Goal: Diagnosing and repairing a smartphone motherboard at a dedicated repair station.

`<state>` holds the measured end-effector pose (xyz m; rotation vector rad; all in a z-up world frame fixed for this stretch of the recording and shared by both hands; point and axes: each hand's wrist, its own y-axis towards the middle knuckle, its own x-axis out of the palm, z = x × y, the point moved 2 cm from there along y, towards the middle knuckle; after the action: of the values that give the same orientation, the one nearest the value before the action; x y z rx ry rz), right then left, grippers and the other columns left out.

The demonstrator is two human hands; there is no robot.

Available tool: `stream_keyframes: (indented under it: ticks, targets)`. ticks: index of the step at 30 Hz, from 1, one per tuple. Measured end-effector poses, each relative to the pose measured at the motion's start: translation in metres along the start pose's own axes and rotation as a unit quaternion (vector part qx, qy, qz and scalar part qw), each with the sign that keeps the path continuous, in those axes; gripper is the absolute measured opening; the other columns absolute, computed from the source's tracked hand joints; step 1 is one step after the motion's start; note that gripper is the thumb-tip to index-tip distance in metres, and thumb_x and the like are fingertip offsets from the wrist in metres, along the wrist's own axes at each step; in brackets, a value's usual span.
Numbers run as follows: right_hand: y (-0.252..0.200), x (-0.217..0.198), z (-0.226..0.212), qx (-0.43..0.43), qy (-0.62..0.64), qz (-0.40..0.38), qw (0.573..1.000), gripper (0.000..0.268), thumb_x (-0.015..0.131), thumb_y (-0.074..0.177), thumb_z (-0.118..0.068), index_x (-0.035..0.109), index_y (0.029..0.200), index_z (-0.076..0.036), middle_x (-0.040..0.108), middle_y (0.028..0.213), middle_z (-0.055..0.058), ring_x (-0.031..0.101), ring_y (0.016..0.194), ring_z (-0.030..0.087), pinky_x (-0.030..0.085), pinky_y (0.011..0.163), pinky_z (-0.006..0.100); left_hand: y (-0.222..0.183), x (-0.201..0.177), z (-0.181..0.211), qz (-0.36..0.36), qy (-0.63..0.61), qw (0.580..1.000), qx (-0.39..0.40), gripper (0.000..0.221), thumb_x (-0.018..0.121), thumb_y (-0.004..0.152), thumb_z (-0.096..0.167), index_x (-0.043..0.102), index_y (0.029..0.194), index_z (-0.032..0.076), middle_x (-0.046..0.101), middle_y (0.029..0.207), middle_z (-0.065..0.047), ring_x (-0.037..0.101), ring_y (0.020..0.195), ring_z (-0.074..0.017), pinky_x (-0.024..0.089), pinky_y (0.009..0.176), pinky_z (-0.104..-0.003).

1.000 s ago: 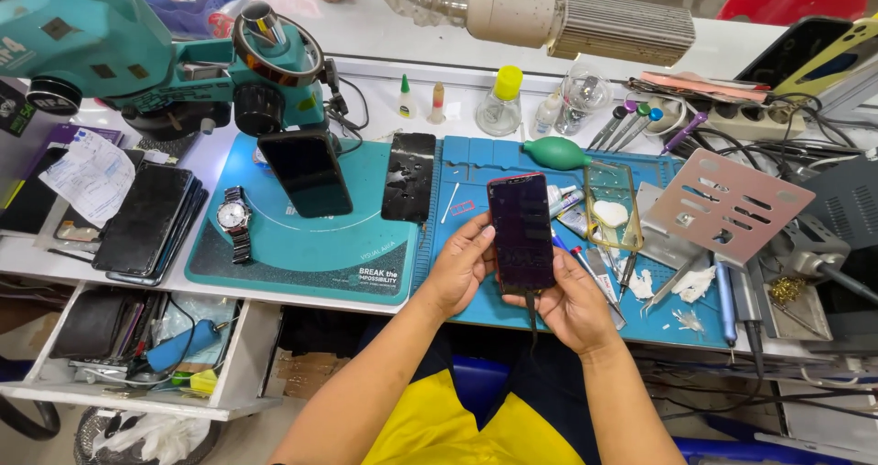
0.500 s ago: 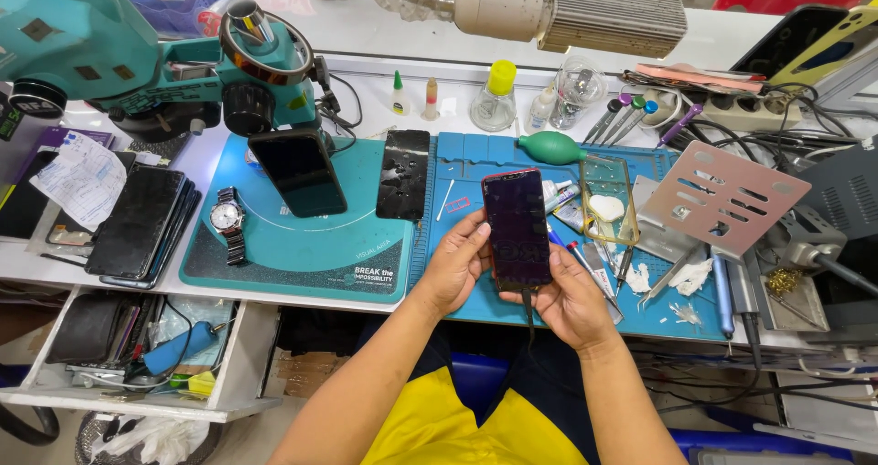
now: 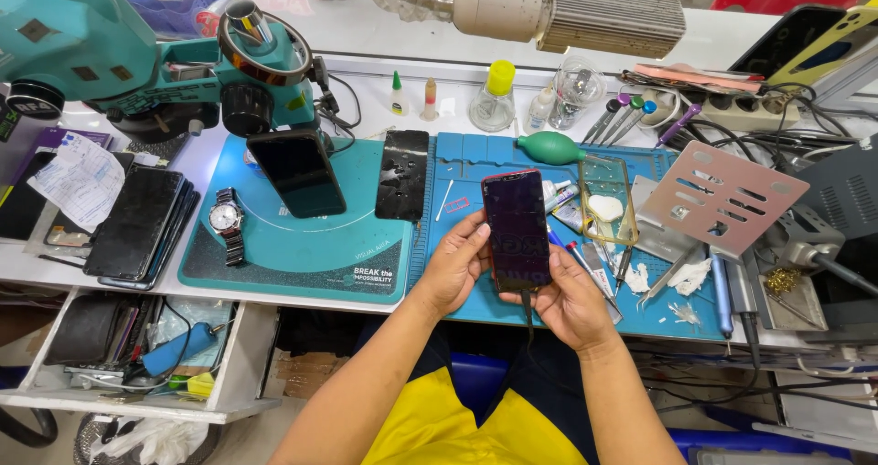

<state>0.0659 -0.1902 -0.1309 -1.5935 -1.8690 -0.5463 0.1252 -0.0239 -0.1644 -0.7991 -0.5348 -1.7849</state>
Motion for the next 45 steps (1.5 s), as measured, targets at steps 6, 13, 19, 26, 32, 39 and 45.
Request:
stream_keyframes:
  ticks: [6, 13, 19, 26, 32, 39, 45]
  targets:
    - [0.000, 0.001, 0.000, 0.002, 0.003, -0.002, 1.000, 0.036, 0.044, 0.107, -0.025, 0.058, 0.134, -0.006, 0.071, 0.127, 0.025, 0.071, 0.111, 0.045, 0.058, 0.088, 0.069, 0.001, -0.001, -0.001, 0.002, 0.000, 1.000, 0.003, 0.038, 0.056, 0.106, 0.018, 0.058, 0.143, 0.011, 0.073, 0.122, -0.016, 0.073, 0.108, -0.0255, 0.063, 0.086, -0.039]
    - [0.000, 0.001, 0.000, 0.000, 0.000, -0.003, 1.000, 0.036, 0.043, 0.107, -0.025, 0.059, 0.133, -0.005, 0.071, 0.126, 0.025, 0.071, 0.111, 0.044, 0.059, 0.088, 0.068, 0.000, 0.000, 0.001, 0.000, 0.005, 1.000, 0.004, 0.038, 0.056, 0.106, 0.018, 0.058, 0.143, 0.011, 0.073, 0.123, -0.016, 0.073, 0.109, -0.0264, 0.063, 0.088, -0.040]
    - [-0.001, 0.004, -0.001, 0.001, 0.016, -0.004, 1.000, 0.034, 0.045, 0.107, -0.024, 0.059, 0.132, -0.006, 0.072, 0.125, 0.025, 0.071, 0.110, 0.045, 0.059, 0.087, 0.069, -0.004, 0.005, 0.006, 0.000, 0.008, 1.000, -0.002, 0.038, 0.055, 0.105, 0.018, 0.058, 0.142, 0.011, 0.073, 0.124, -0.015, 0.073, 0.109, -0.0265, 0.063, 0.089, -0.041]
    - [-0.001, 0.003, 0.001, -0.002, 0.031, 0.000, 1.000, 0.033, 0.046, 0.107, -0.024, 0.060, 0.130, -0.005, 0.072, 0.124, 0.026, 0.071, 0.109, 0.045, 0.059, 0.086, 0.070, -0.001, 0.001, 0.002, 0.005, 0.010, 1.000, -0.004, 0.038, 0.053, 0.105, 0.017, 0.058, 0.142, 0.011, 0.073, 0.124, -0.015, 0.073, 0.109, -0.0280, 0.063, 0.089, -0.044]
    - [-0.001, 0.000, 0.000, 0.005, 0.021, 0.001, 1.000, 0.035, 0.045, 0.107, -0.025, 0.058, 0.132, -0.004, 0.072, 0.124, 0.025, 0.071, 0.109, 0.044, 0.059, 0.087, 0.068, -0.001, 0.002, 0.002, 0.003, 0.012, 1.000, 0.001, 0.038, 0.053, 0.105, 0.016, 0.057, 0.142, 0.010, 0.073, 0.123, -0.014, 0.073, 0.108, -0.0275, 0.063, 0.089, -0.042]
    - [0.000, -0.009, 0.003, 0.000, 0.027, 0.010, 1.000, 0.035, 0.045, 0.107, -0.024, 0.058, 0.131, -0.003, 0.072, 0.124, 0.026, 0.071, 0.110, 0.044, 0.059, 0.086, 0.068, -0.002, 0.004, 0.004, -0.003, 0.011, 1.000, -0.003, 0.039, 0.053, 0.105, 0.015, 0.056, 0.143, 0.008, 0.073, 0.123, -0.018, 0.073, 0.107, -0.0293, 0.064, 0.087, -0.043]
    - [-0.002, -0.009, 0.000, 0.004, 0.037, 0.002, 0.999, 0.035, 0.044, 0.107, -0.024, 0.058, 0.132, -0.004, 0.072, 0.122, 0.027, 0.071, 0.109, 0.045, 0.060, 0.085, 0.067, -0.001, 0.002, 0.002, 0.005, 0.013, 1.000, -0.005, 0.039, 0.052, 0.104, 0.015, 0.056, 0.142, 0.009, 0.072, 0.124, -0.017, 0.072, 0.109, -0.0311, 0.063, 0.089, -0.044]
